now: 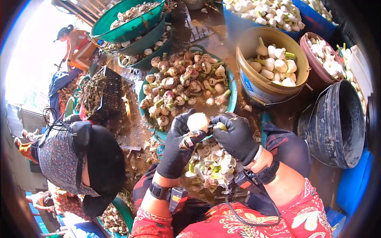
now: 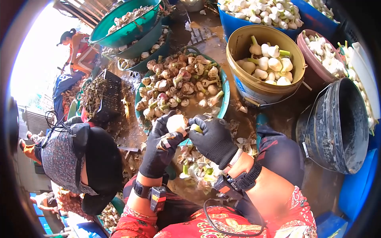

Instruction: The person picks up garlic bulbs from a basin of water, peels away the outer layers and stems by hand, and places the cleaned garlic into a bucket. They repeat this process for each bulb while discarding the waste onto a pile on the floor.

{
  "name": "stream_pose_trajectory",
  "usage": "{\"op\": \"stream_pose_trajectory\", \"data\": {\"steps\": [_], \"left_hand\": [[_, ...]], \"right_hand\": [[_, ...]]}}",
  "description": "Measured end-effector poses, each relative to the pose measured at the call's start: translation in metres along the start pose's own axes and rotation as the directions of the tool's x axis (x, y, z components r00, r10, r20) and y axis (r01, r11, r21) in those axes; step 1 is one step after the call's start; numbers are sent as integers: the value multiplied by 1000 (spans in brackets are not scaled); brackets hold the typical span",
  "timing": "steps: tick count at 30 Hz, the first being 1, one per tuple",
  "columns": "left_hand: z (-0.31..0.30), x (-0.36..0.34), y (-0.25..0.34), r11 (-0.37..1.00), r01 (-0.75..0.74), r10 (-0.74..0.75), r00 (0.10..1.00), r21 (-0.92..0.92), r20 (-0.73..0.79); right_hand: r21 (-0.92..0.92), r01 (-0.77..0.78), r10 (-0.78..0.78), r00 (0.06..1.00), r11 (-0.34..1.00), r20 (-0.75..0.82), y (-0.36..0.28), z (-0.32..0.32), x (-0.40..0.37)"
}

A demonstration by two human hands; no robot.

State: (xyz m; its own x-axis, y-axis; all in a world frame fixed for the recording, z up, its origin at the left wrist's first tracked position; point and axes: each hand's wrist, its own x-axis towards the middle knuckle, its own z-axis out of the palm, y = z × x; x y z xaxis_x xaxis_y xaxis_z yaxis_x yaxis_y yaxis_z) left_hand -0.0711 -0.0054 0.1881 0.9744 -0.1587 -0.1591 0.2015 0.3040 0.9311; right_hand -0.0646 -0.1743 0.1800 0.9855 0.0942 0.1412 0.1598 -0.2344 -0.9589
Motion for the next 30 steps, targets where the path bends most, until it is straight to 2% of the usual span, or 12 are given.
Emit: {"op": "stream_pose_trajectory", "data": {"steps": [6,8,13,16,20,22,23,24,26,28,29,30], "left_hand": [[-5,-7,-5,984,-63,45,993,167,110],[3,-11,-2,872,213,-107,962,-442,251],[-17,-3,-7,750,265,-123,956,-606,265],[-25,1,-15,775,273,-185,960,-569,209],[-20,5,-25,833,316,-281,949,-455,144],[-11,5,-26,865,302,-255,952,-400,167],[-7,8,-25,994,-56,37,979,91,198],[-5,13,-24,728,-406,261,909,552,324],[5,9,-21,975,43,-3,984,-219,177],[9,1,-12,928,148,-78,974,-341,211],[12,2,-12,993,85,-70,981,-78,181],[11,1,-15,925,198,-134,969,-326,207]], "right_hand": [[-64,-73,73,997,995,-5,4,-5,4],[23,-271,271,963,962,1,13,-6,10],[-343,-58,210,881,937,424,34,-7,-5],[-361,-115,238,918,925,317,17,-19,3],[-47,-391,382,856,919,348,5,-35,7],[-369,147,-28,951,917,309,32,-26,-10],[-254,119,-31,945,960,326,53,-17,-14],[-82,63,-31,939,995,344,28,-26,-9],[67,-225,179,896,972,406,33,-36,2],[100,-268,223,918,958,329,2,-44,6],[153,-287,231,925,946,303,8,-41,5],[202,-314,255,928,928,272,15,-38,2]]}}
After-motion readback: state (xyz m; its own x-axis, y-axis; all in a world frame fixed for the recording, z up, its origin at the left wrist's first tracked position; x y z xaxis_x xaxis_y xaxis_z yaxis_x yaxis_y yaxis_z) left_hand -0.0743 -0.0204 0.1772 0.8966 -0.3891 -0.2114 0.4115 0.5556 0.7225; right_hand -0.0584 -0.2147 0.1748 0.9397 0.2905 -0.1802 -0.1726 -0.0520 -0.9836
